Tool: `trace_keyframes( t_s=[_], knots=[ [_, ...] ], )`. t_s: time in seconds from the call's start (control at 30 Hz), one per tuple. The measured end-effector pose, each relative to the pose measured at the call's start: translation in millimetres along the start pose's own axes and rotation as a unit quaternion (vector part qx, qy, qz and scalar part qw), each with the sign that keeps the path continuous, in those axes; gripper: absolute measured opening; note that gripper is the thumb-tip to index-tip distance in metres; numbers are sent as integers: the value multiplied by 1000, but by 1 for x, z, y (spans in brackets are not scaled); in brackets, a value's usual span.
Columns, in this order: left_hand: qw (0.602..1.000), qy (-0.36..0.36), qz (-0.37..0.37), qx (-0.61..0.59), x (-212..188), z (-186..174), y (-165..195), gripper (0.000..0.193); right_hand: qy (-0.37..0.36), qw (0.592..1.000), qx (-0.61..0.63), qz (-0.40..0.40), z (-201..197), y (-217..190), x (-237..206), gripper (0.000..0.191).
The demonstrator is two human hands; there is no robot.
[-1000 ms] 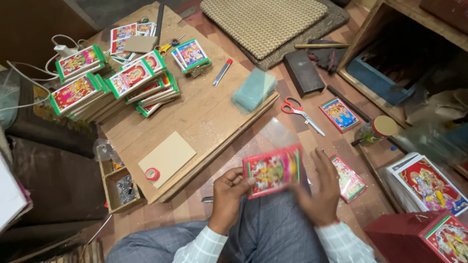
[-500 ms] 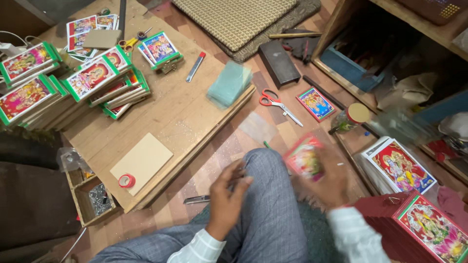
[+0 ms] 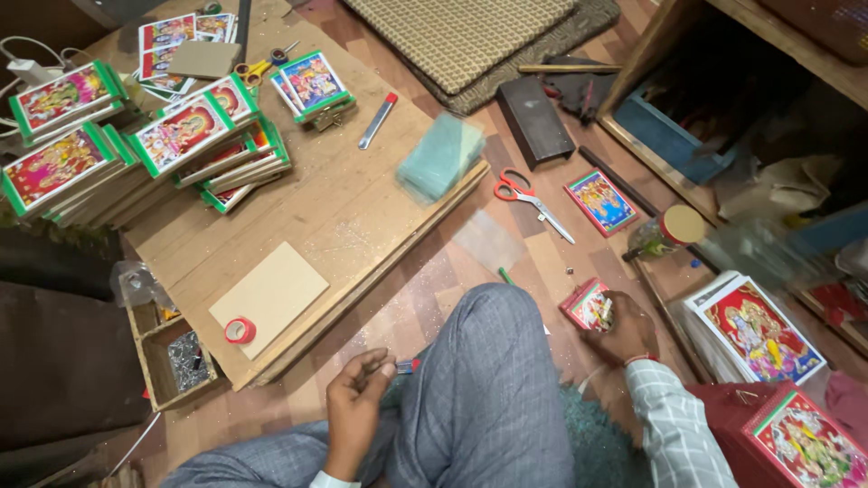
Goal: The person sits on the floor and wraps small rectangular items with printed covers in clear plastic film. They use a red sealing tape to secure the edges and a utility knife to cut the tape. The wrapped items are placed into a stack on the table.
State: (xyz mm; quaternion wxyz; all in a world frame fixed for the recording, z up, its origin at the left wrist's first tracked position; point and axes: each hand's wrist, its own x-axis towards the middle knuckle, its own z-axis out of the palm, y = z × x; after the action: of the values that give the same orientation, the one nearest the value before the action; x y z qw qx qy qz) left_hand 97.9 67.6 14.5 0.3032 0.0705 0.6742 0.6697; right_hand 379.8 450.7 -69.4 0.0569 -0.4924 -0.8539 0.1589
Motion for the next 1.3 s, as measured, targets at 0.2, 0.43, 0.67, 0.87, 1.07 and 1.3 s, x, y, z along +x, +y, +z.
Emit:
trace_keyframes(
  t_s=[0.2, 0.43, 0.67, 0.87, 1.07, 1.3],
  knots=[
    [1000, -7, 0, 3, -4, -2, -18, 28, 13, 1000, -13, -22, 6, 5, 0, 93],
    [1000, -4, 8, 20, -4, -5, -8, 31, 190, 974, 103, -61, -15, -42, 6, 56],
    [999, 13, 18, 26, 10, -15, -2, 30, 136, 917, 351, -128, -32, -173, 54, 45],
    [994, 57, 48, 75, 7, -64, -74, 34, 155, 973, 160, -68, -2, -127, 153, 69],
    [975, 206, -82, -13, 25, -125, -132, 34, 8, 992, -5, 127, 7, -26, 211, 94],
    [953, 209, -210, 67, 77, -123, -125, 36, -63, 981, -57, 174, 12, -12, 236, 112]
  ],
)
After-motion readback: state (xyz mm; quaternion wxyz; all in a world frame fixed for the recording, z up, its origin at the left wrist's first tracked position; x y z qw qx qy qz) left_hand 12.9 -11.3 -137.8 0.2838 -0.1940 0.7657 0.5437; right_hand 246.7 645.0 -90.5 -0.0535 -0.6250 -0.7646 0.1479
